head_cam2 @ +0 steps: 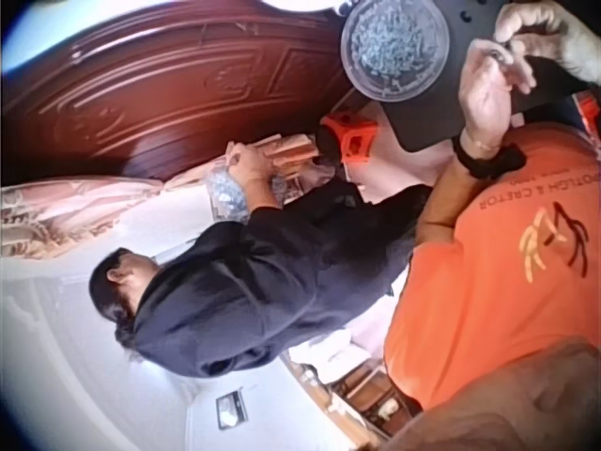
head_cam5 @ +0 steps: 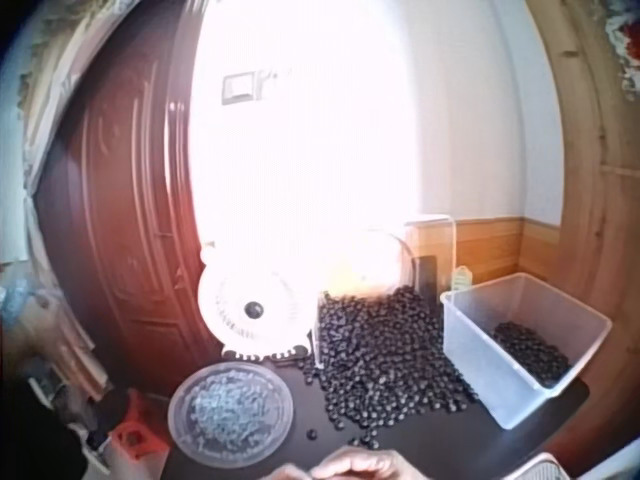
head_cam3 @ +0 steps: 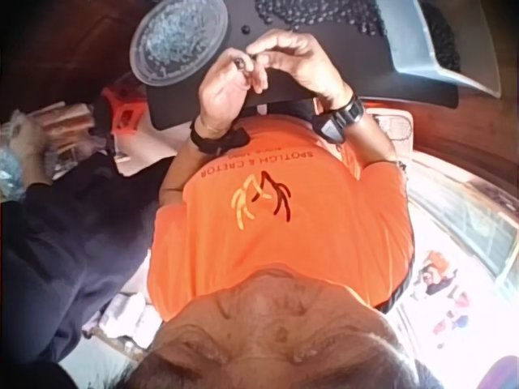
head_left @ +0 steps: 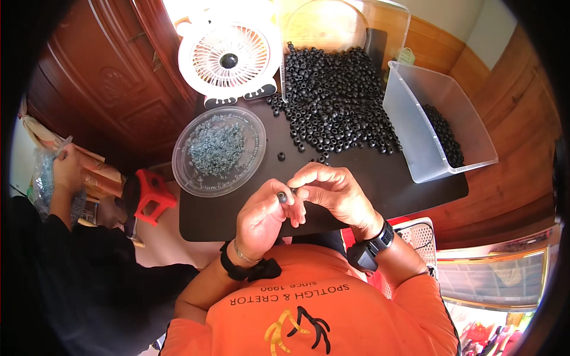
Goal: Sorting small plastic rings and inserting small blue components into them.
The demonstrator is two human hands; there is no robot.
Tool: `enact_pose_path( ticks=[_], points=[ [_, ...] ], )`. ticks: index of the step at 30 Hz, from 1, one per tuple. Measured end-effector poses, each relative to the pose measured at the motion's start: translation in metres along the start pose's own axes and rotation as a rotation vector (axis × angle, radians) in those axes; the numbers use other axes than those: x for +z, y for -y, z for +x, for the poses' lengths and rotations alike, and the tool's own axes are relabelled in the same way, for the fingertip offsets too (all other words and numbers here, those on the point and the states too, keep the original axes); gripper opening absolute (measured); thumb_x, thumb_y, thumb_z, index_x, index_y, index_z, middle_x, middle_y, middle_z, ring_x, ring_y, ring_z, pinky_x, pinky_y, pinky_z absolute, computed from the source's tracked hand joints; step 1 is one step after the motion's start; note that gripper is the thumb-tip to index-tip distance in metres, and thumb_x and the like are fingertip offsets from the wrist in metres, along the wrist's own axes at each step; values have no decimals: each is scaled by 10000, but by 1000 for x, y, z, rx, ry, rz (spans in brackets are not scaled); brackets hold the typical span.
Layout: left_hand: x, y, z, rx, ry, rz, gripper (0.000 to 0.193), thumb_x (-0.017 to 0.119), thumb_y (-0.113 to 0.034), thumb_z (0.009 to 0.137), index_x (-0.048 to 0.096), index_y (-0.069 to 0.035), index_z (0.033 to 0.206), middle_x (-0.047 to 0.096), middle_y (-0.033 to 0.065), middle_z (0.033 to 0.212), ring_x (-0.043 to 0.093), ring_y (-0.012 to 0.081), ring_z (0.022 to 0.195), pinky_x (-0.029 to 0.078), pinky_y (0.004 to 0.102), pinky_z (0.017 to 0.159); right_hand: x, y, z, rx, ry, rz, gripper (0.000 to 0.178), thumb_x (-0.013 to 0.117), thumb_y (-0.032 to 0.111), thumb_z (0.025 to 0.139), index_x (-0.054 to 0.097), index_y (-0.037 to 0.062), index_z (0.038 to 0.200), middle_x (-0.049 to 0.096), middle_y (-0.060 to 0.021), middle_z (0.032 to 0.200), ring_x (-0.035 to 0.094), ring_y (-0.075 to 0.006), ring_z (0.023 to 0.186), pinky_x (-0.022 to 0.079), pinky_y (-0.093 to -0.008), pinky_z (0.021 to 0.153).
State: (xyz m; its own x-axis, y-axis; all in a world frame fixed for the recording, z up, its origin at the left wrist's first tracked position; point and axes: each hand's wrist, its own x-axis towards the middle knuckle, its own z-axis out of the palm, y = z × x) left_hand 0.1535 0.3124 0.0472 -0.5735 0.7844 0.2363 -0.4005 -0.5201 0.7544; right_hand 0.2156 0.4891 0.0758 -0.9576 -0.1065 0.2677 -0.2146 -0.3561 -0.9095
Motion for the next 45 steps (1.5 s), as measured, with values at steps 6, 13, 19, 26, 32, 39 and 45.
enact_pose_path(
  ticks=[6, 13, 19, 26, 32, 39, 45],
  points=[
    [1, 2, -2, -7, -5, 7, 268, 402, -266, 997, 514, -22, 987, 597, 146, 865, 576, 218, 773, 457, 312, 728, 0, 3, 1, 25, -67, -184, 152, 576, -14, 945, 673, 3, 1061, 644, -74, 968, 652, -174, 814, 523, -320, 777],
    [-3, -1, -5, -88, -103, 81, 255, 442, -283, 987, 520, -40, 977, 591, 97, 864, 576, 182, 783, 449, 286, 718, -2, 19, 12, -45, 48, -454, 137, 574, -14, 944, 662, 5, 1048, 650, -57, 941, 645, -151, 844, 513, -291, 807],
    [-4, -5, -11, -130, -138, 240, 262, 463, -291, 988, 540, -41, 979, 605, 80, 869, 571, 149, 791, 445, 268, 726, 4, 30, 20, 242, 144, -351, 97, 593, -22, 923, 663, 12, 981, 666, -62, 867, 645, -151, 819, 507, -294, 766],
    [-9, -6, -17, -164, -127, 508, 240, 478, -242, 984, 552, -15, 996, 603, 46, 826, 553, 118, 762, 444, 263, 712, 9, 39, 27, 141, 230, -778, 72, 630, 6, 888, 639, 8, 958, 678, -92, 847, 671, -190, 776, 516, -310, 702],
    [-8, -8, -21, -187, -123, 580, 274, 482, -273, 979, 552, -8, 992, 604, 66, 831, 562, 131, 774, 437, 254, 712, 13, 38, 25, 82, 297, -955, 82, 628, 2, 884, 642, 8, 964, 685, -86, 866, 670, -174, 808, 515, -298, 705],
    [-10, -6, -26, -175, -135, 469, 267, 463, -260, 980, 556, -10, 975, 612, 72, 836, 572, 134, 763, 441, 260, 699, 10, 23, 16, 353, 147, -497, 83, 646, 55, 908, 654, 6, 975, 688, -64, 886, 639, -115, 845, 502, -270, 759],
    [-11, -6, -26, -174, -157, 379, 273, 457, -267, 994, 557, -13, 994, 600, 61, 834, 563, 130, 763, 453, 263, 708, 26, 5, 7, -37, 36, -956, 63, 623, 45, 898, 663, 38, 947, 623, -81, 821, 623, -251, 752, 502, -324, 685]
  ],
)
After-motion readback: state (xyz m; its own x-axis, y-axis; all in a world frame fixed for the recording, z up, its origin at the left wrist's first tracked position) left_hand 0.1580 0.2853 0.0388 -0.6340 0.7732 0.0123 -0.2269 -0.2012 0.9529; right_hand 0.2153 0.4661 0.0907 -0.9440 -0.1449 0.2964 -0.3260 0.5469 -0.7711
